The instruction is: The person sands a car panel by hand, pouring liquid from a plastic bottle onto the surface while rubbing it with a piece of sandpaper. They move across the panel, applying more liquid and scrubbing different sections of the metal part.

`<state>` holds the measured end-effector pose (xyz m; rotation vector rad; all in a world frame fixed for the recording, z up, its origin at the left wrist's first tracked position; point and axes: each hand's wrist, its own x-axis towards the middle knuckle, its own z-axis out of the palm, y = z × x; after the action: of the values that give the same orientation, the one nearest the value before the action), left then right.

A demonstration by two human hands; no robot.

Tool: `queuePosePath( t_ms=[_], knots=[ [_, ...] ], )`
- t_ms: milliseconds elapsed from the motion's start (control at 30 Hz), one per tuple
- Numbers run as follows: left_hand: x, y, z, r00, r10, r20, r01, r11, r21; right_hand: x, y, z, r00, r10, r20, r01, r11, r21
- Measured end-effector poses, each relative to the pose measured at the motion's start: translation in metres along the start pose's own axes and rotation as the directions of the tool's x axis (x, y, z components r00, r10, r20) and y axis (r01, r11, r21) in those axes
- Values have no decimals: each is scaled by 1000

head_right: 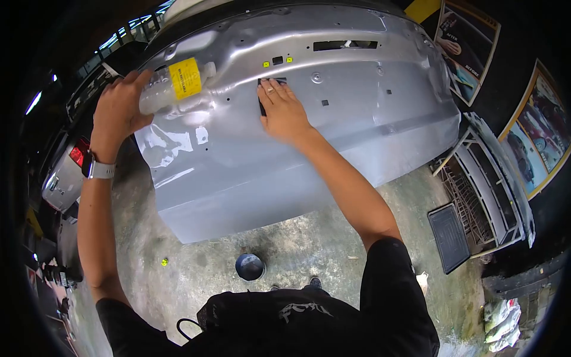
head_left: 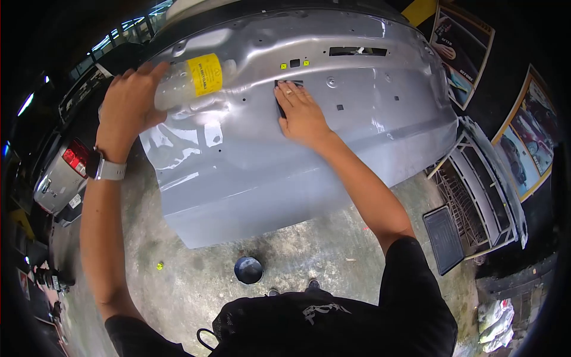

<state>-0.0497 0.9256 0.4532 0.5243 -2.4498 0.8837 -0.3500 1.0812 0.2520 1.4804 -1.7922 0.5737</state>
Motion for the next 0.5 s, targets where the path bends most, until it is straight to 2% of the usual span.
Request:
queuePosePath(
  t_ms=[33,133,200,267,300,333,400,433,500],
  knots=[
    [11,1,-4,998,58,-18,-56,996,75,1,1,-5,1000,-6,-5,6,1000,6],
    [32,6,-17,998,54,13,-55,978,200,14,2,-23,998,-62,17,60,995,78],
    [45,5,-18,998,47,-30,-39,972,230,35,6,-36,978,-143,-152,149,988,30],
    [61,10,-34,997,-64,49,47,957,288,60,3,-38,967,-163,-195,165,986,-7],
    [65,11,-43,1000,10,7,-11,944,330,74,1,-36,955,-179,-237,171,984,-53],
    [71,11,-47,1000,12,0,-12,943,333,84,-5,-22,953,-178,-244,169,984,-59],
    [88,12,-51,992,108,-71,-69,908,413,97,-15,4,926,-367,-91,357,928,-111],
    [94,14,-52,982,140,-123,-76,903,424,98,-10,6,927,-362,-96,351,929,-119],
    [108,18,-55,982,161,-97,-102,892,441,101,-4,9,900,-402,-167,409,912,9]
  ],
)
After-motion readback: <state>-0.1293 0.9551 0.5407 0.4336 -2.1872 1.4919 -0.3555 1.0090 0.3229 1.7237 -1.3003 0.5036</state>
